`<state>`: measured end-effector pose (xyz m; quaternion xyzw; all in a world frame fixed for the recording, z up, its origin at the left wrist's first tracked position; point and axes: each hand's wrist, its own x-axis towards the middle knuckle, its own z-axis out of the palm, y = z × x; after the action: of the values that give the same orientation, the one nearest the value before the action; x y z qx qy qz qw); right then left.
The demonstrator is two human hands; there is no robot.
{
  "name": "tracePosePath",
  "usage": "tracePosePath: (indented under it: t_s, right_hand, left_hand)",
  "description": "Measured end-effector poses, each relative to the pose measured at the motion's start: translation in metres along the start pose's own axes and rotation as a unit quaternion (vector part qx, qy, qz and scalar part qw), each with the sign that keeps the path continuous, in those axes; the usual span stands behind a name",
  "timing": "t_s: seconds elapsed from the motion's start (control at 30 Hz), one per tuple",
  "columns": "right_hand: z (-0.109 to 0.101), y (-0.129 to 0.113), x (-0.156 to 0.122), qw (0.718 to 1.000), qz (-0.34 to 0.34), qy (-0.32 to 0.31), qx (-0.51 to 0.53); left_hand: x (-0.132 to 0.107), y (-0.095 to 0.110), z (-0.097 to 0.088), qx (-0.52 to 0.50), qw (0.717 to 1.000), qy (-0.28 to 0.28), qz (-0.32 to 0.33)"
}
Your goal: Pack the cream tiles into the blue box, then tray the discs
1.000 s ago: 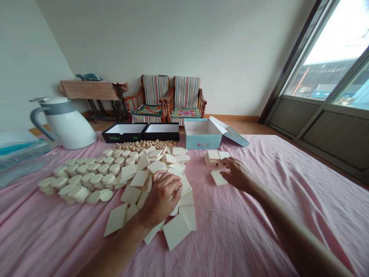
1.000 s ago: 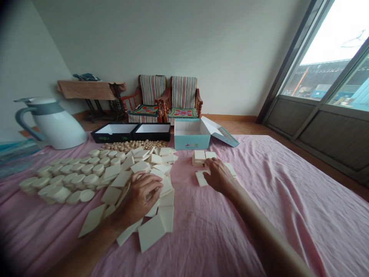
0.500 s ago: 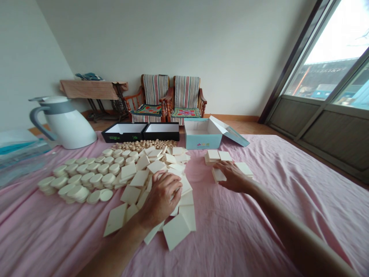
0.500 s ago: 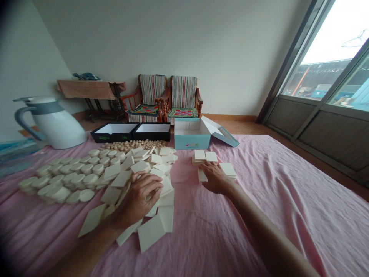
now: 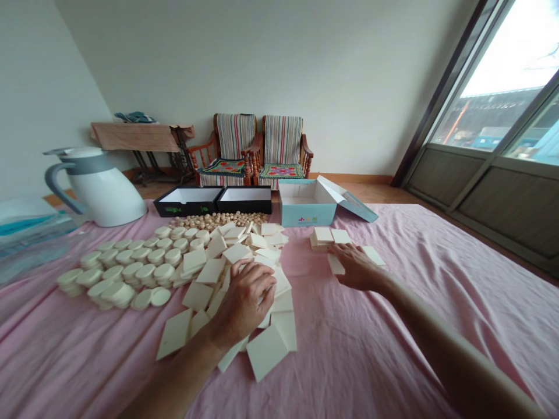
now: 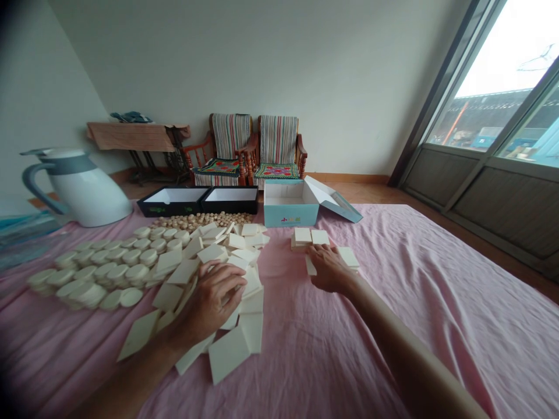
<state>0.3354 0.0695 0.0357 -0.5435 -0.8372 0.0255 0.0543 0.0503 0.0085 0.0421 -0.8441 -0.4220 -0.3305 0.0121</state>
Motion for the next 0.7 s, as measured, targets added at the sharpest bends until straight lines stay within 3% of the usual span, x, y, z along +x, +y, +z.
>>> tracePosePath:
  t_s: [0.1, 0.23, 0.4, 0.57, 0.7]
  right_hand:
    - [-0.009, -0.005, -0.003, 1.000, 0.008, 0.000, -0.010]
    - [-0.018, -0.021, 0.012, 0.997, -0.016, 0.058, 0.042]
    - [-0.009, -0.055, 0.072, 0.987, -0.075, 0.098, 0.101]
    - [0.009, -0.085, 0.143, 0.992, -0.078, 0.057, 0.081]
    - [0.019, -0.096, 0.181, 0.995, -0.058, 0.025, 0.082]
  left_hand:
    - [0.000, 0.001, 0.000, 0.004, 1.000, 0.004, 0.002]
    - [0.000, 0.001, -0.001, 0.005, 1.000, 0.004, 0.005]
    - [0.000, 0.001, -0.002, 0.001, 1.000, -0.001, 0.001]
    - [-0.001, 0.001, -0.002, -0.003, 1.000, -0.004, -0.002]
    - [-0.001, 0.002, -0.003, 0.002, 1.000, -0.013, -0.011]
